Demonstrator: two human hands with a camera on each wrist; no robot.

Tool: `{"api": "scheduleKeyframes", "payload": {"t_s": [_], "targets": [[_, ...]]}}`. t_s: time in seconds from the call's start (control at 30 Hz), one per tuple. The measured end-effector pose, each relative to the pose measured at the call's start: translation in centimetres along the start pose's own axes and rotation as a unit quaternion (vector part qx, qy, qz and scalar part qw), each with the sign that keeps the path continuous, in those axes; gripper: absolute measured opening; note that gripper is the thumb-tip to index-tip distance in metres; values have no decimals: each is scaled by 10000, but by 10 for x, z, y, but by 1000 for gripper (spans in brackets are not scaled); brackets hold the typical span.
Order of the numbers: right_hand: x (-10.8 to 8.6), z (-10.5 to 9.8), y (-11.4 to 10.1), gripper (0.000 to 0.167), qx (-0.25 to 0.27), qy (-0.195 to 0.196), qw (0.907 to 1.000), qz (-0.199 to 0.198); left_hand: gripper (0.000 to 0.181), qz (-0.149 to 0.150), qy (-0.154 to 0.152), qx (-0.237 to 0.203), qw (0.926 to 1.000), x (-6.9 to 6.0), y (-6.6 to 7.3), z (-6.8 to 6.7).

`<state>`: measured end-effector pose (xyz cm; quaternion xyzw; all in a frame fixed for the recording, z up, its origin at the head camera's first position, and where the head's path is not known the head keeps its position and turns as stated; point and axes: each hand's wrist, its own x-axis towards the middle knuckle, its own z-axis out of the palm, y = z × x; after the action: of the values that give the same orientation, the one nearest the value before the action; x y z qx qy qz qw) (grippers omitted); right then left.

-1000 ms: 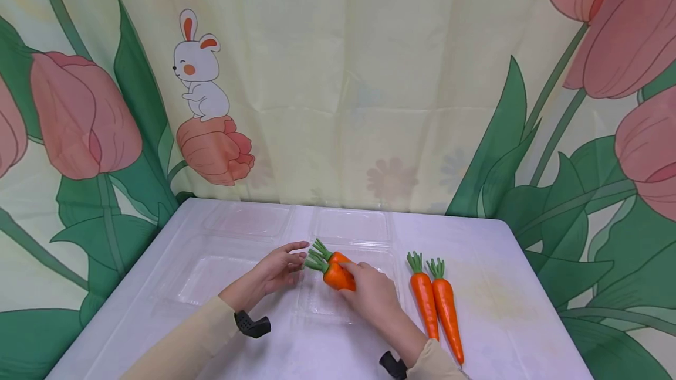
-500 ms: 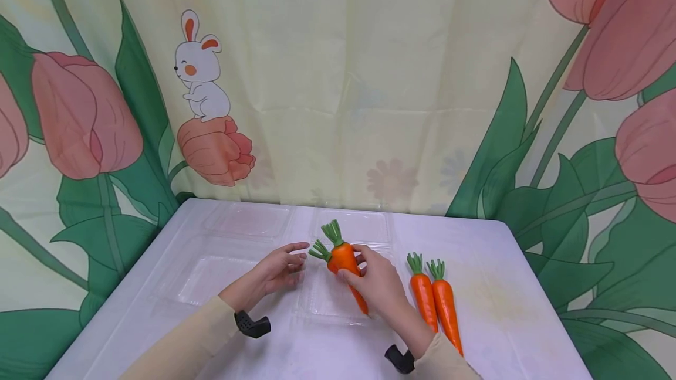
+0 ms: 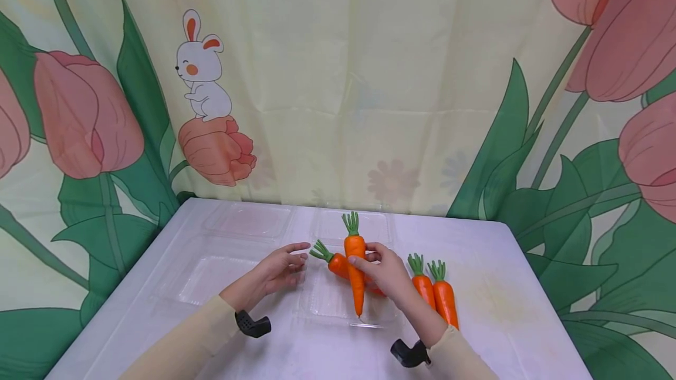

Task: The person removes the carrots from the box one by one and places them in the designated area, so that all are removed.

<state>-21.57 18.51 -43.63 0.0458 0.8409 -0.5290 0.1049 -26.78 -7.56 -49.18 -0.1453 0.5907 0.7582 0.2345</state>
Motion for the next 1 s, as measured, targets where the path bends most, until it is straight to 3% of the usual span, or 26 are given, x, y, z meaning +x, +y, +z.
{"api": "scheduleKeyframes", "payload": {"t_s": [0.43, 0.73, 0.87, 1.0], "targets": [[-7, -14, 12, 74, 330, -170, 9992, 119, 51, 20, -36, 64, 10000, -2, 1, 0], [-17, -33, 23, 76, 393, 6, 9988, 283, 51, 51, -67, 64, 9999, -3, -1, 0], [-21, -42, 29, 77, 336, 13, 9988, 367, 52, 62, -104, 43, 9999, -1, -2, 0], [-25, -51, 36, 85, -184, 152, 9981, 563, 52, 65, -92, 34, 9999, -2, -2, -1]]}}
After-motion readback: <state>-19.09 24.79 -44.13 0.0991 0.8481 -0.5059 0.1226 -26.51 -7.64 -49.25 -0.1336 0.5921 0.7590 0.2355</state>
